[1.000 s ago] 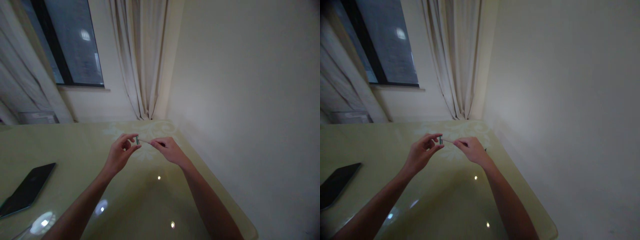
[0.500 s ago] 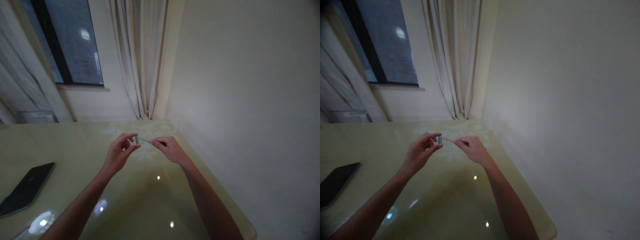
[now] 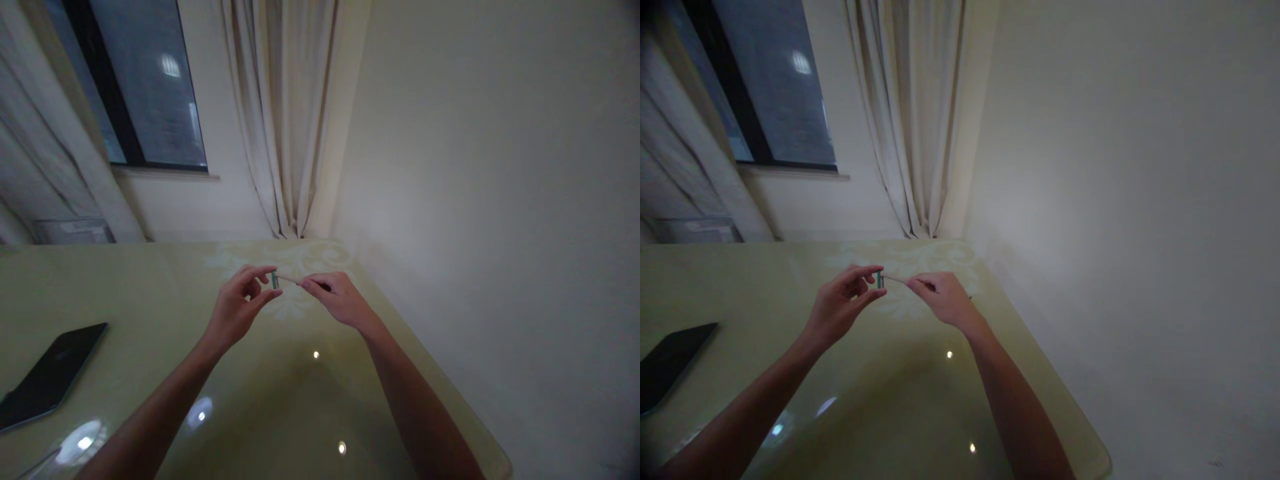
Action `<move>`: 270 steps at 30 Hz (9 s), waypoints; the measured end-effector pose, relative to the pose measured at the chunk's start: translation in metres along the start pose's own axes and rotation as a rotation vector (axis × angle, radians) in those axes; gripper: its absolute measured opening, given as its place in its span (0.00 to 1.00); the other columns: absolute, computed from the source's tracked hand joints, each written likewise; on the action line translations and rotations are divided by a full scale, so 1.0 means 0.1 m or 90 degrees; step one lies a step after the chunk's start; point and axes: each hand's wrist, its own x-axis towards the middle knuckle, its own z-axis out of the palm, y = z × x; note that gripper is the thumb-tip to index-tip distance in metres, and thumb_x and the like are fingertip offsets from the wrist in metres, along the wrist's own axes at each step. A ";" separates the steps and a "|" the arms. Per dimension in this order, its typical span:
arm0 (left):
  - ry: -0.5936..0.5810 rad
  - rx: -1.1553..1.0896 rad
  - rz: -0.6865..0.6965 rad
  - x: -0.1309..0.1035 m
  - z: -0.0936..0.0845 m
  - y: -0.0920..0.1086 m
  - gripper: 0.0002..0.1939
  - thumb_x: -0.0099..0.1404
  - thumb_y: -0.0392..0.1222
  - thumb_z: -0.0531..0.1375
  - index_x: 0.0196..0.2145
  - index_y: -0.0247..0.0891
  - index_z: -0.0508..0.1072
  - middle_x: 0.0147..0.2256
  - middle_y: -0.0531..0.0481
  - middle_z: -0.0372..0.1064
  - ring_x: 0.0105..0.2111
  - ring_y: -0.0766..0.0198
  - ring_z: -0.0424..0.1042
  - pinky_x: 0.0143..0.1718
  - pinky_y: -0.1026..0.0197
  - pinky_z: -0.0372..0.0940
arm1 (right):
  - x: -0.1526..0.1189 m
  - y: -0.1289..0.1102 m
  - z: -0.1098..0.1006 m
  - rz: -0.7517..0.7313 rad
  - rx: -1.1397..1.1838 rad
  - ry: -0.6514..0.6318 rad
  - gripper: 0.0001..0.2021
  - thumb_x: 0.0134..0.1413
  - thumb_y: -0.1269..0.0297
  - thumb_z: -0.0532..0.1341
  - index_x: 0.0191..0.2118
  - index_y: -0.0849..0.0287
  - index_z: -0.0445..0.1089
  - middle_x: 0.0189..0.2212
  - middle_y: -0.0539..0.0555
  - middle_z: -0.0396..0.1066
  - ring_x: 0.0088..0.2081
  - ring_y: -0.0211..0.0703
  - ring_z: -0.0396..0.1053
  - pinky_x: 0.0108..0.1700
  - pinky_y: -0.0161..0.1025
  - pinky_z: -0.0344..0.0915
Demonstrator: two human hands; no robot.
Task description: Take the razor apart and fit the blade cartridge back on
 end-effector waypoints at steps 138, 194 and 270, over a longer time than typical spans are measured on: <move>-0.039 -0.012 0.027 0.00 0.02 0.12 0.18 0.64 0.43 0.73 0.51 0.44 0.83 0.35 0.55 0.72 0.24 0.72 0.65 0.26 0.68 0.66 | -0.01 -0.03 -0.10 0.030 0.017 -0.003 0.24 0.72 0.48 0.60 0.29 0.60 0.75 0.22 0.47 0.64 0.26 0.37 0.61 0.31 0.37 0.52; -0.026 -0.006 -0.007 0.00 -0.01 0.11 0.18 0.63 0.44 0.73 0.51 0.43 0.82 0.32 0.55 0.71 0.25 0.70 0.65 0.27 0.66 0.64 | -0.02 -0.03 -0.03 0.016 0.036 0.005 0.23 0.73 0.48 0.60 0.33 0.59 0.79 0.23 0.48 0.69 0.26 0.38 0.65 0.31 0.36 0.55; -0.010 -0.017 0.045 0.00 -0.03 0.18 0.19 0.63 0.42 0.75 0.51 0.45 0.83 0.35 0.54 0.71 0.26 0.70 0.66 0.28 0.66 0.65 | -0.06 -0.04 -0.15 0.009 0.080 -0.039 0.26 0.72 0.44 0.61 0.31 0.62 0.80 0.21 0.49 0.69 0.24 0.36 0.62 0.30 0.35 0.55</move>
